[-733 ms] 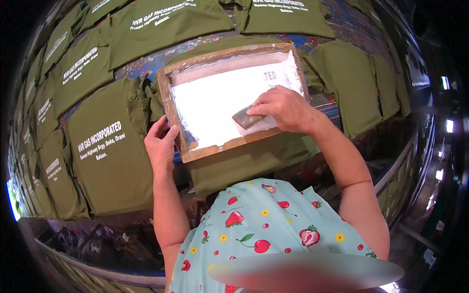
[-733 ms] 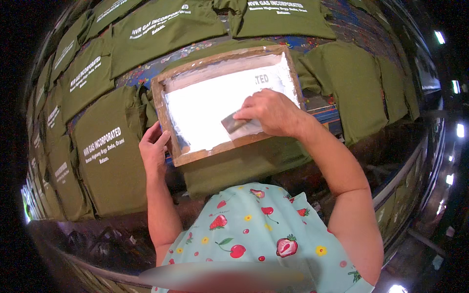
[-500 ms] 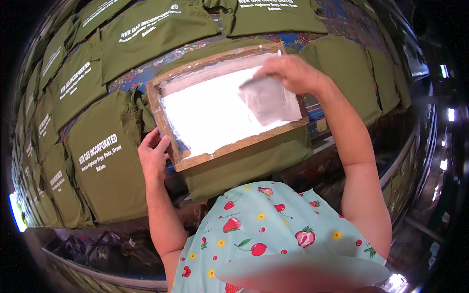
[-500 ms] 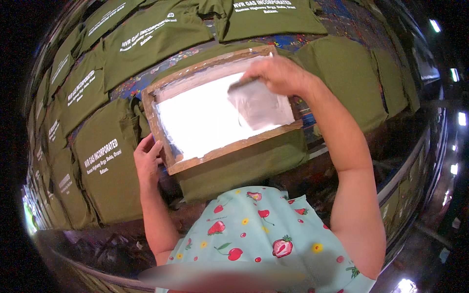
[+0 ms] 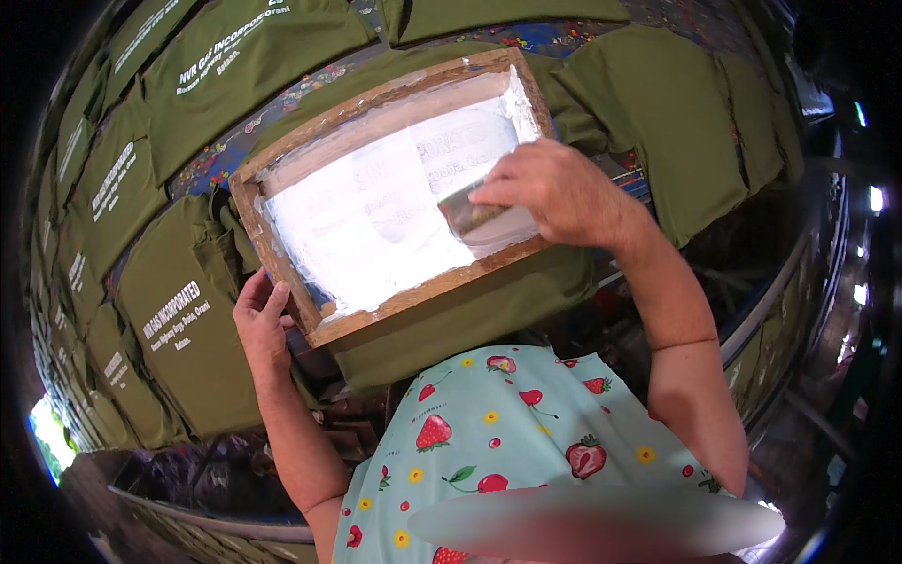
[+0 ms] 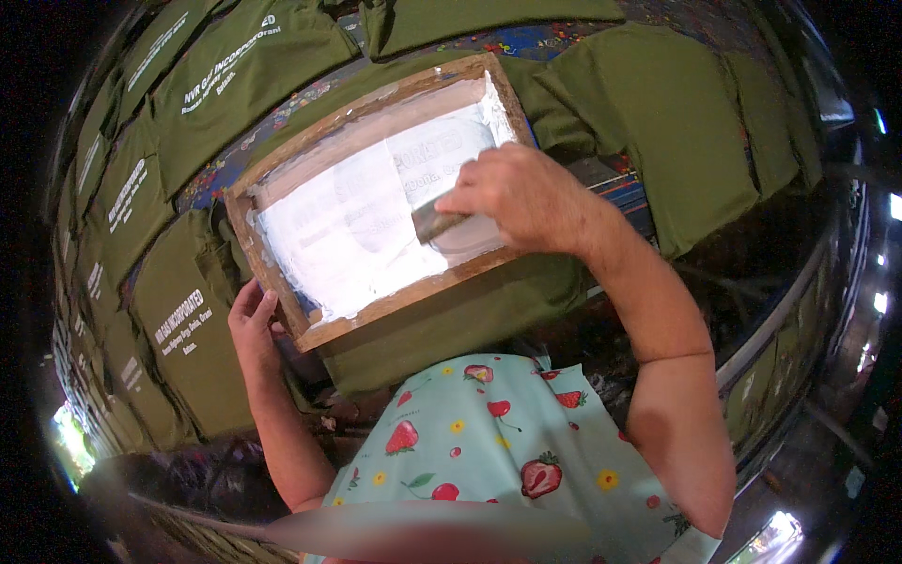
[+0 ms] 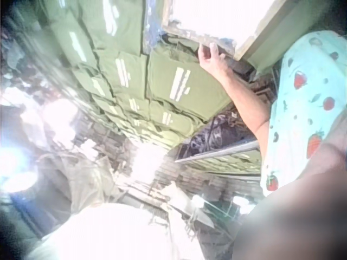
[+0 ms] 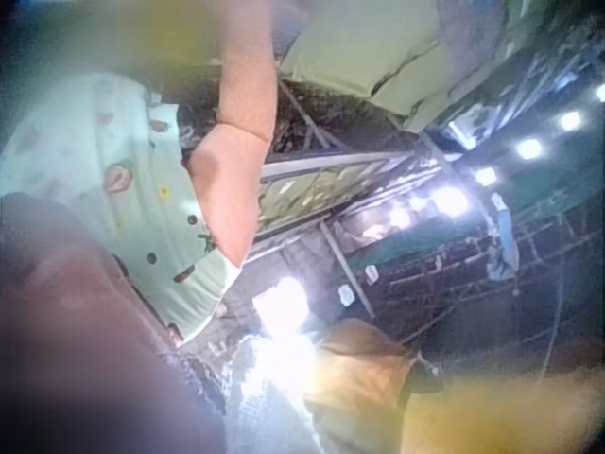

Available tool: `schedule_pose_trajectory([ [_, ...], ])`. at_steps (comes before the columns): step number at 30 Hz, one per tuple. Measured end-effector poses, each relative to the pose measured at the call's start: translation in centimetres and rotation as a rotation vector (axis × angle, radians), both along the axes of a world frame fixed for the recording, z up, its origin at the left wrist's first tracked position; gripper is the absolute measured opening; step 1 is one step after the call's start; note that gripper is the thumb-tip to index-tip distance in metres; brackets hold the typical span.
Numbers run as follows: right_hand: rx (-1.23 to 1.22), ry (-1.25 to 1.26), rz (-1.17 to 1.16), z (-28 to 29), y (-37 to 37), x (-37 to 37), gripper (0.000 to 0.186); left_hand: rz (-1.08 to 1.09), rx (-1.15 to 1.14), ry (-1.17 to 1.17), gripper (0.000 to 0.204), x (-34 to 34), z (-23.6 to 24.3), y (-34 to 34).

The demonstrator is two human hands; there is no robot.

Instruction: The person holds a wooden screen printing frame and uses a squeegee to spread white ink across the mesh. They repeatedly lift the frame, reposition it over green fabric bags, and continue spreading ink in short strokes.

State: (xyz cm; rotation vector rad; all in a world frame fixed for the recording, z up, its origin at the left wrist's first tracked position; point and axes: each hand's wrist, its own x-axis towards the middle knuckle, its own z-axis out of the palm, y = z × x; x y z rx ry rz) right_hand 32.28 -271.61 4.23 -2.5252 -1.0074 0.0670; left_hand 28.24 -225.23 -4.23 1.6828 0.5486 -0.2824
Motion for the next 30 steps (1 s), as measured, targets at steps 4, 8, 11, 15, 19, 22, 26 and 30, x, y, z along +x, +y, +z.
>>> schedule_pose_trajectory([
  [4, 0.033, 0.022, -0.130, 0.4, 0.8, -3.0, 0.036, 0.005, -0.039, -0.001, 0.051, 0.0, 0.0, -0.1],
  [8, 0.055, 0.020, -0.577, 0.2, 2.6, -3.0, 0.033, 0.004, -0.087, -0.018, 0.051, 0.1, -0.4, 0.0],
  [11, -0.007, -0.009, -0.881, -0.6, 4.5, -1.5, 0.035, -0.012, -0.158, -0.070, 0.048, 0.2, -1.0, 0.2],
  [15, -0.042, -0.117, -0.908, -2.0, 8.8, 0.5, 0.040, -0.012, -0.177, -0.101, 0.047, 0.0, -2.0, 0.3],
  [19, -0.022, -0.104, -0.767, -2.7, 15.6, 1.2, 0.037, -0.011, -0.127, -0.175, 0.048, -0.3, -2.9, 0.0],
  [22, 0.012, -0.146, -0.577, -2.8, 20.8, 1.0, 0.031, 0.012, -0.197, -0.221, 0.046, -0.5, -3.1, -0.4],
  [26, -0.109, -0.137, -0.352, -2.3, 23.5, -1.1, 0.035, 0.054, -0.278, -0.188, 0.048, -0.4, -3.2, -0.5],
  [30, -0.070, -0.180, -0.138, -1.0, 21.7, -3.8, 0.037, 0.020, -0.277, -0.223, 0.047, -0.3, -3.4, -0.6],
])
